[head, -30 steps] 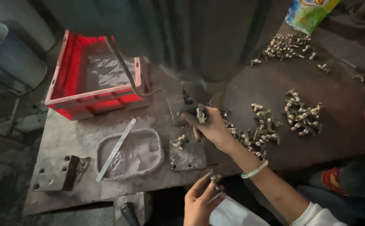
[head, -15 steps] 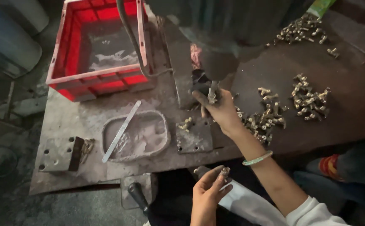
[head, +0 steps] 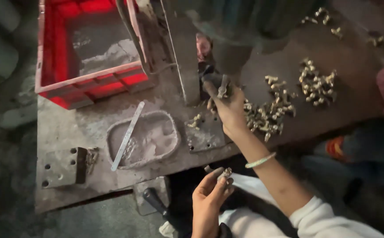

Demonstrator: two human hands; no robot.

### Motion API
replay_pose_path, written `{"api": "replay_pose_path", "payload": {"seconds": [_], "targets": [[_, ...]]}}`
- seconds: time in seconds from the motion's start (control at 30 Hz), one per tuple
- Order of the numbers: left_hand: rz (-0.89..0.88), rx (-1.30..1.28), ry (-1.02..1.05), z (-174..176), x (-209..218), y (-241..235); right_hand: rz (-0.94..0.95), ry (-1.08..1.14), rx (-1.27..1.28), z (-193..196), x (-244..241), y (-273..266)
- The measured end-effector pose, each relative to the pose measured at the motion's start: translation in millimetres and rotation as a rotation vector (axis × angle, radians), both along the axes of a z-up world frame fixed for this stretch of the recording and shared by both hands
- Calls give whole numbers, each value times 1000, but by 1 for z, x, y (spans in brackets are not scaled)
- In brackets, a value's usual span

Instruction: The person picks small brass fittings one at a time from the workbench, holds each under a bench-mounted machine to work on it, dips pieces in a tray of liquid, and sets finished fittings in piles on the bench. The cycle repeats continuously across the episode.

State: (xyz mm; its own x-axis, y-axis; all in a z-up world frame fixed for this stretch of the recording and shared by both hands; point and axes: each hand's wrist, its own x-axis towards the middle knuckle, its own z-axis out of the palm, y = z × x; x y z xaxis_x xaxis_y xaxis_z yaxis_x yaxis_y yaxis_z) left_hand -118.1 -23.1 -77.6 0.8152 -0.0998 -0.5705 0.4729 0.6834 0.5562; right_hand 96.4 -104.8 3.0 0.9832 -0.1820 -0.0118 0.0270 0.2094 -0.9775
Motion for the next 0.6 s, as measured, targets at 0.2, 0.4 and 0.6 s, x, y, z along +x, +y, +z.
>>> {"api": "replay_pose_path", "payload": {"seconds": [0.2,0.4,0.6], "targets": [[-17,53,-51,11,-14,32,-131,-15,57,-5,1,13],[31,54,-53,25,-14,40,-211,-57,115,-5,5,18],[85,82,-38,26,-12,20,-155,-47,134,-7,5,11]]}}
